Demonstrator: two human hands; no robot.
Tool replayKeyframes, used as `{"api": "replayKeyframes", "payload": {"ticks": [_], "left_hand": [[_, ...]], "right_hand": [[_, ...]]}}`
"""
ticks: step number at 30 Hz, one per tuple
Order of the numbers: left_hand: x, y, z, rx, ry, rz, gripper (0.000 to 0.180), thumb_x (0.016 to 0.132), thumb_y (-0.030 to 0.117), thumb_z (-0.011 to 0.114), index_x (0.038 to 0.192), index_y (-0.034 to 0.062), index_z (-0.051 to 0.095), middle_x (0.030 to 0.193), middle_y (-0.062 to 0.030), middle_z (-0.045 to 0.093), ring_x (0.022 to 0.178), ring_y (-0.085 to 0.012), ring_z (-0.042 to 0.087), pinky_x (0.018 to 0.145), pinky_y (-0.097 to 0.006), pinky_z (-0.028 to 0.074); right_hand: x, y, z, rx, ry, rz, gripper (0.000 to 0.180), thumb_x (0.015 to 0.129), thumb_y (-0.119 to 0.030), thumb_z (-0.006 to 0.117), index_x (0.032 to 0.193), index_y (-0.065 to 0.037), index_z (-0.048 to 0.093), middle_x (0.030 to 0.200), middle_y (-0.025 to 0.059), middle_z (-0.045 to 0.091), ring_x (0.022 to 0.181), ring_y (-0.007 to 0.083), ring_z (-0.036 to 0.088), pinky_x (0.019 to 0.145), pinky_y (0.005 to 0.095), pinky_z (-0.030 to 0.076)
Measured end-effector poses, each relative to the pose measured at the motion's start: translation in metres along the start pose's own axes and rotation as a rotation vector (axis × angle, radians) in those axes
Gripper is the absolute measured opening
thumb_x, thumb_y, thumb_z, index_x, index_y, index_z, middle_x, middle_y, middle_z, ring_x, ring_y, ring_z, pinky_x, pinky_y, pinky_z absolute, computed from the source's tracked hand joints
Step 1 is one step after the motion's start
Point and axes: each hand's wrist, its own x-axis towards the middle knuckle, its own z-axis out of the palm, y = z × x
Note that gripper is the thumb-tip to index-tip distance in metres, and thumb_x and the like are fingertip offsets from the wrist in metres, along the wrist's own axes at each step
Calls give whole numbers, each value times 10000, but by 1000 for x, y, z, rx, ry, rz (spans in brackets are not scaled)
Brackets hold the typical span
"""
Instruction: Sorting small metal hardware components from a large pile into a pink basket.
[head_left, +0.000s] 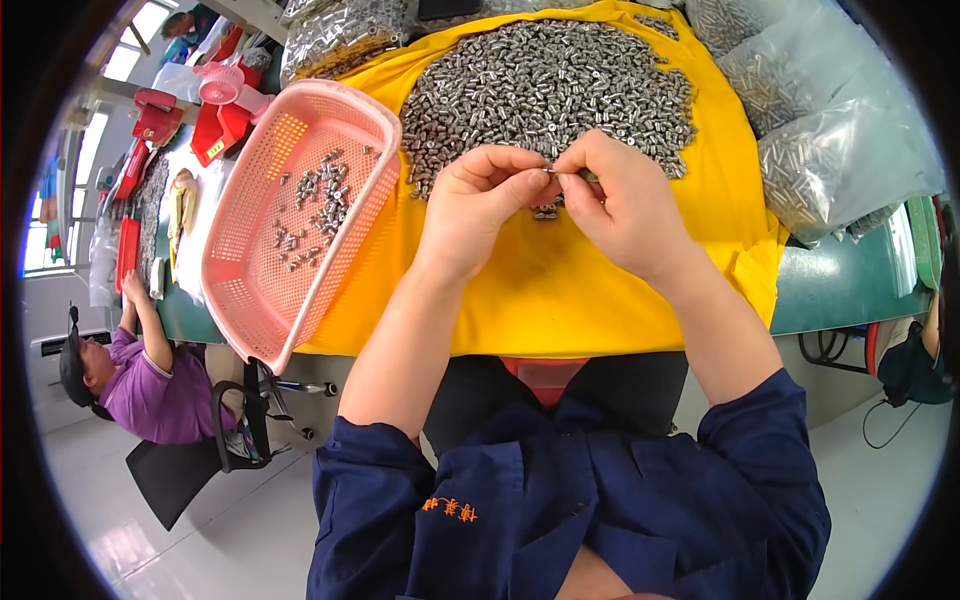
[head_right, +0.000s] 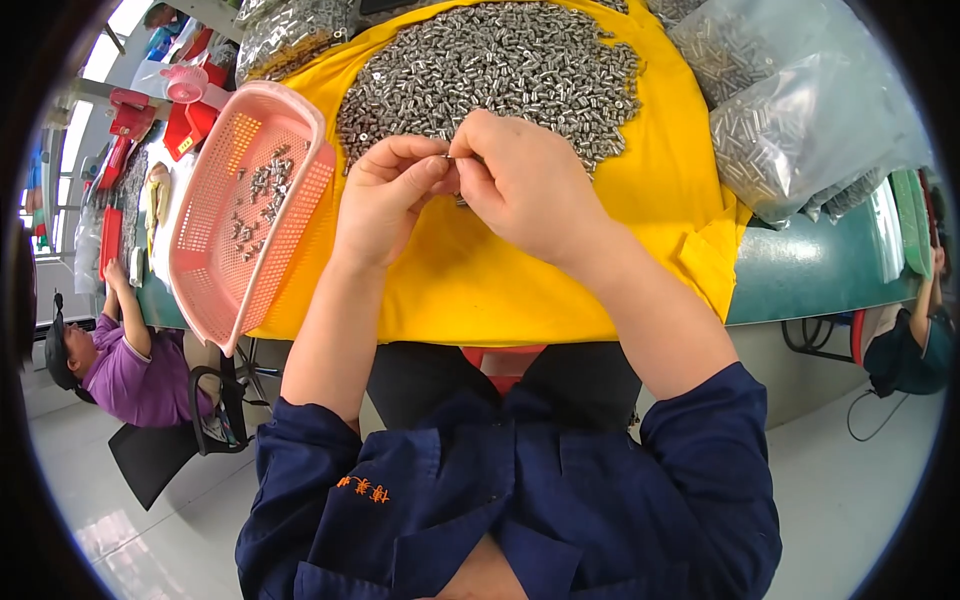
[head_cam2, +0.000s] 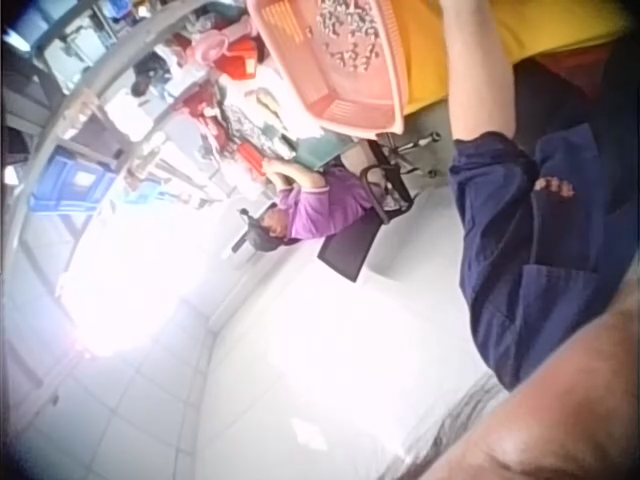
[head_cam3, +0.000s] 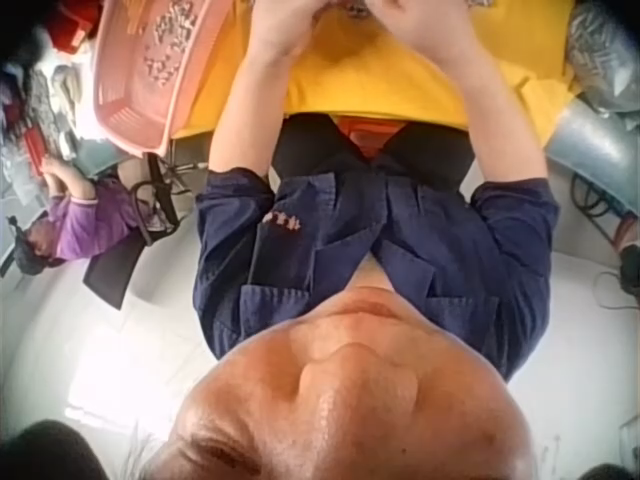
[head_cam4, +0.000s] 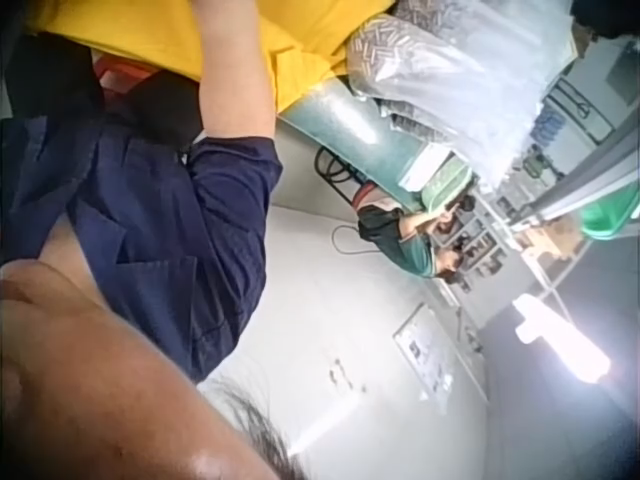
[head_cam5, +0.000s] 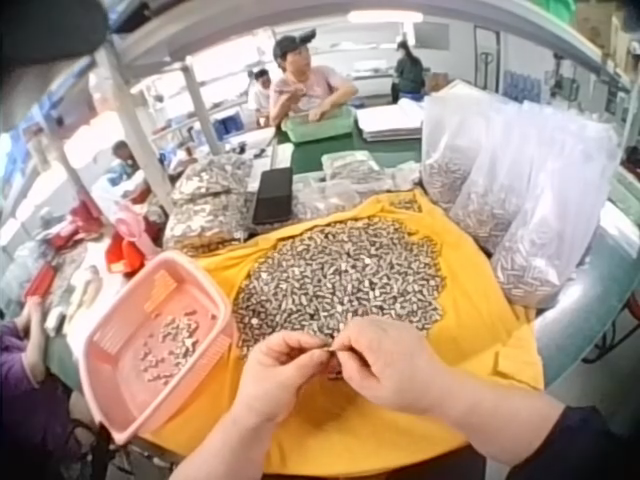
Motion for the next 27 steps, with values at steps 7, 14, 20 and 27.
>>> {"api": "replayKeyframes", "payload": {"ticks": [7,14,20,27], "left_hand": [[-2,0,0,9,-11,82,127,774,-35,585,895,1,582,874,-97,615,767,-171,603,718,-267,497],[-21,50,-20,524,451,614,112,761,-57,582,865,-17,593,847,-78,618,774,-120,586,694,-211,470],[-44,88,-46,1564,779,651,219,709,8,617,924,52,612,936,-82,617,901,-241,581,797,-311,442],[-18,22,-2,1450,-14,329,122,709,59,608,824,22,622,804,-106,590,732,-250,580,655,-310,462]], "right_hand": [[-2,-3,5,46,-3,55,47,772,-60,504,792,-33,469,696,102,552,622,243,544,563,329,433],[5,15,-11,553,231,281,53,830,-83,502,839,-31,507,667,-41,448,603,25,398,518,182,348],[7,9,-8,417,222,188,59,820,-75,516,850,-23,514,686,-30,488,557,18,395,476,181,336],[7,14,-9,422,217,174,61,818,-72,516,862,-29,518,702,-28,497,568,13,401,483,172,343]]}}
